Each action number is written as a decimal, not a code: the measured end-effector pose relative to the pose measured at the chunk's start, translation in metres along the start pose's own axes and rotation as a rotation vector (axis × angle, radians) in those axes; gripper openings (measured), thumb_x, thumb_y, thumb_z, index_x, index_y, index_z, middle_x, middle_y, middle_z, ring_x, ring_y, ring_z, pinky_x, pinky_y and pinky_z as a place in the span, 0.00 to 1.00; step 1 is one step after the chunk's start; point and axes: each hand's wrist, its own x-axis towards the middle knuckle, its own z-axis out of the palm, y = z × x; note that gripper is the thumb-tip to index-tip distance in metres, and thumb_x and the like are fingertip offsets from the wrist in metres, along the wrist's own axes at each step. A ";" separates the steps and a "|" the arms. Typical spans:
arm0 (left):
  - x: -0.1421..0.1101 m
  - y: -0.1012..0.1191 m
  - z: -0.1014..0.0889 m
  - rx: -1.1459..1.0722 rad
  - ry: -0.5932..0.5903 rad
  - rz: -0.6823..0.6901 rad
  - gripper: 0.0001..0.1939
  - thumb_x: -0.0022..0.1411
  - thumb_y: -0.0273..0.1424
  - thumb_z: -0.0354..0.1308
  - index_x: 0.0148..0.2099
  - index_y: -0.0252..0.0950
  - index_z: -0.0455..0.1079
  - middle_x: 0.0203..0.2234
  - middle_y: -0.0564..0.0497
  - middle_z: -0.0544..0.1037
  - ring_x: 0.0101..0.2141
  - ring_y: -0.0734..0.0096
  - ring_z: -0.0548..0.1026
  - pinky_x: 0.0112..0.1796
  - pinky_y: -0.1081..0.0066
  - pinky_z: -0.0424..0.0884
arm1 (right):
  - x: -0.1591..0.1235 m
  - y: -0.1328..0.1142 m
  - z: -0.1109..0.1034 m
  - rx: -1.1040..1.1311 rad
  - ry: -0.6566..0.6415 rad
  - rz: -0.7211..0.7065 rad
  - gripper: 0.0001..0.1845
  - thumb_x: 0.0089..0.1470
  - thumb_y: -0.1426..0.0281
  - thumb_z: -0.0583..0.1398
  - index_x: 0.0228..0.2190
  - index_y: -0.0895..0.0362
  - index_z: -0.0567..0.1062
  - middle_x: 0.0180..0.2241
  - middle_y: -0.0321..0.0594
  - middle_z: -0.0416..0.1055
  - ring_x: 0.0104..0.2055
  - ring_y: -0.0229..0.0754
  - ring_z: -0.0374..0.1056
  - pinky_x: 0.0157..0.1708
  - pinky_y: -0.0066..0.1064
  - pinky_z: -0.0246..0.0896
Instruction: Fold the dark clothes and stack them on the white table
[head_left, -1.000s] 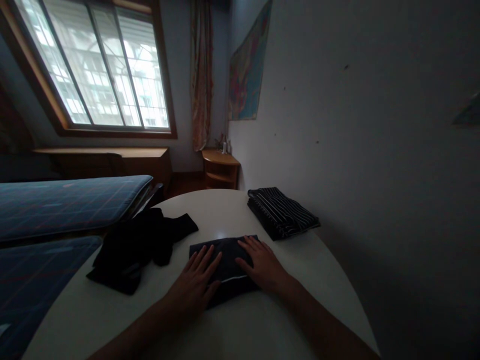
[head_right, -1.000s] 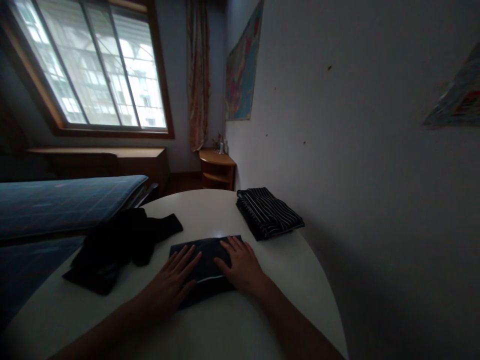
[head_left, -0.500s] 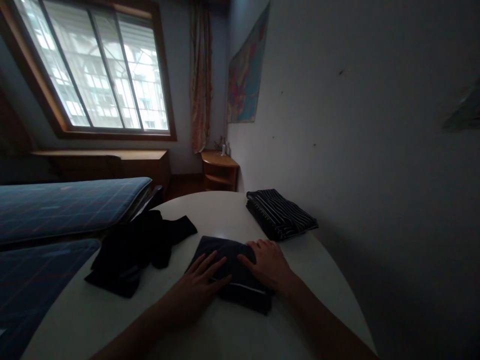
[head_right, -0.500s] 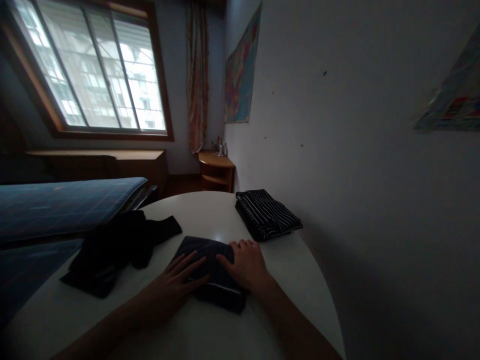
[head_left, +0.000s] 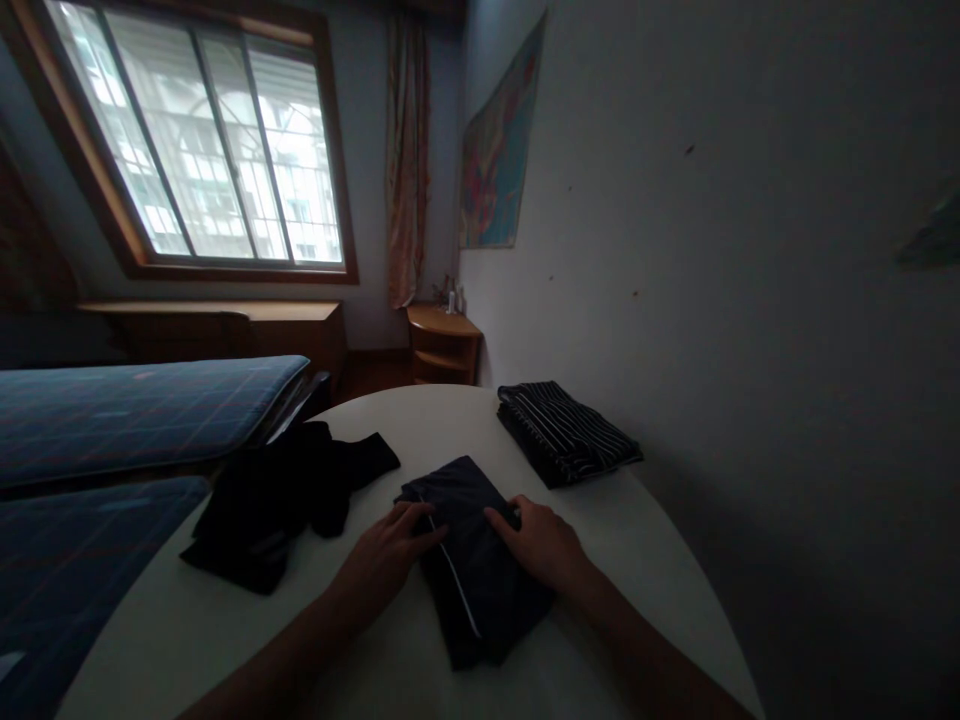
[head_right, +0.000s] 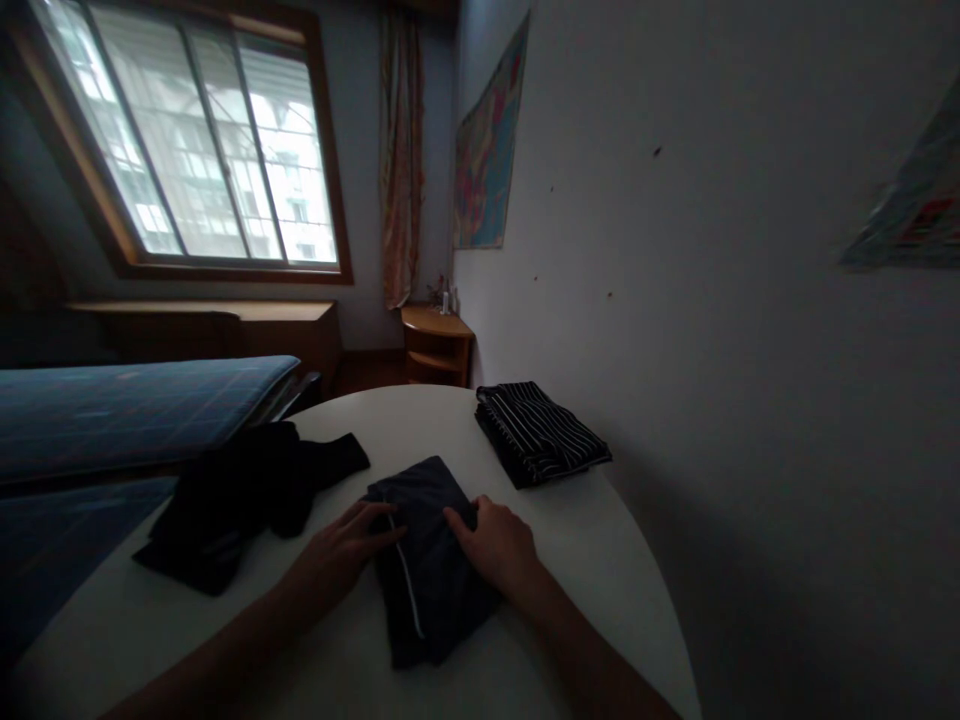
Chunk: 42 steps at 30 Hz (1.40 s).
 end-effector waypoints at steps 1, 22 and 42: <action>0.001 -0.002 0.004 -0.036 0.020 -0.017 0.33 0.57 0.11 0.49 0.57 0.48 0.72 0.55 0.48 0.71 0.54 0.60 0.69 0.49 0.60 0.75 | 0.001 0.000 0.000 0.019 -0.015 0.007 0.33 0.58 0.43 0.50 0.43 0.58 0.75 0.41 0.51 0.77 0.44 0.52 0.73 0.40 0.37 0.62; -0.005 -0.014 0.025 -0.209 0.163 -0.241 0.28 0.60 0.22 0.48 0.62 0.39 0.62 0.59 0.44 0.67 0.59 0.58 0.66 0.58 0.52 0.67 | 0.065 0.008 -0.051 0.506 0.017 -0.456 0.26 0.55 0.70 0.57 0.56 0.56 0.70 0.58 0.43 0.68 0.60 0.45 0.64 0.63 0.42 0.53; -0.009 -0.023 0.039 -0.167 0.158 -0.244 0.28 0.60 0.23 0.48 0.62 0.42 0.65 0.58 0.45 0.71 0.57 0.58 0.70 0.55 0.53 0.70 | 0.178 0.093 -0.184 0.222 0.218 -0.194 0.29 0.58 0.65 0.59 0.61 0.56 0.66 0.57 0.46 0.69 0.54 0.46 0.70 0.53 0.39 0.65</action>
